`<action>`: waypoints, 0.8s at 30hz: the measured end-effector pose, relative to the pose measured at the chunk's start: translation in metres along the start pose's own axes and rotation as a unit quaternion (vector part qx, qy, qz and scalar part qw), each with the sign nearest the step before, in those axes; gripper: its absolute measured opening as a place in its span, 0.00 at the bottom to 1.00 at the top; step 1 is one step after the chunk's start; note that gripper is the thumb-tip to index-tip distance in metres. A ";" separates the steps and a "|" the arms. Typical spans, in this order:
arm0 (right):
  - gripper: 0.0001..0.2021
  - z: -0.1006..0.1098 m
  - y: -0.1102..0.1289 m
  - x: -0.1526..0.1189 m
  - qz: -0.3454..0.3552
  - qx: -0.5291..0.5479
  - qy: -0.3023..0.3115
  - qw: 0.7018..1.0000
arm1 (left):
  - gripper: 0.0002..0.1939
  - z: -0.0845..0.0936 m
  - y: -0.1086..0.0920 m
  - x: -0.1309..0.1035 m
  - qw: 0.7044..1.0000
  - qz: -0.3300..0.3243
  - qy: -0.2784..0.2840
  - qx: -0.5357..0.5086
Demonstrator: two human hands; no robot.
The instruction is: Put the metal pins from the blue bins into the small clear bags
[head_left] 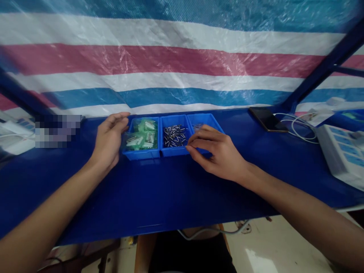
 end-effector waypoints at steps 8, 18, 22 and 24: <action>0.10 0.004 -0.008 -0.001 0.006 -0.016 0.018 1.000 | 0.09 -0.012 -0.101 -0.066 0.875 -0.463 0.119 0.079; 0.13 -0.007 -0.024 -0.011 0.012 -0.004 0.123 0.992 | 0.19 -0.042 -0.080 -0.093 0.797 -0.507 0.291 0.155; 0.14 -0.009 -0.020 0.001 0.017 -0.011 0.090 0.996 | 0.13 -0.010 -0.089 -0.045 0.910 -0.387 0.097 0.115; 0.15 -0.019 -0.016 0.018 0.029 -0.007 0.094 0.995 | 0.12 0.009 -0.067 -0.014 0.971 -0.229 0.001 0.071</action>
Point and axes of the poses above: each hand's wrist, its own x-axis towards the middle knuckle, its own z-axis out of the back of the hand, y = z × x, the point moved 8 cm from there along x, towards the middle knuckle, and after that the axes turned 14 degrees about -y, right-handed, at the moved point
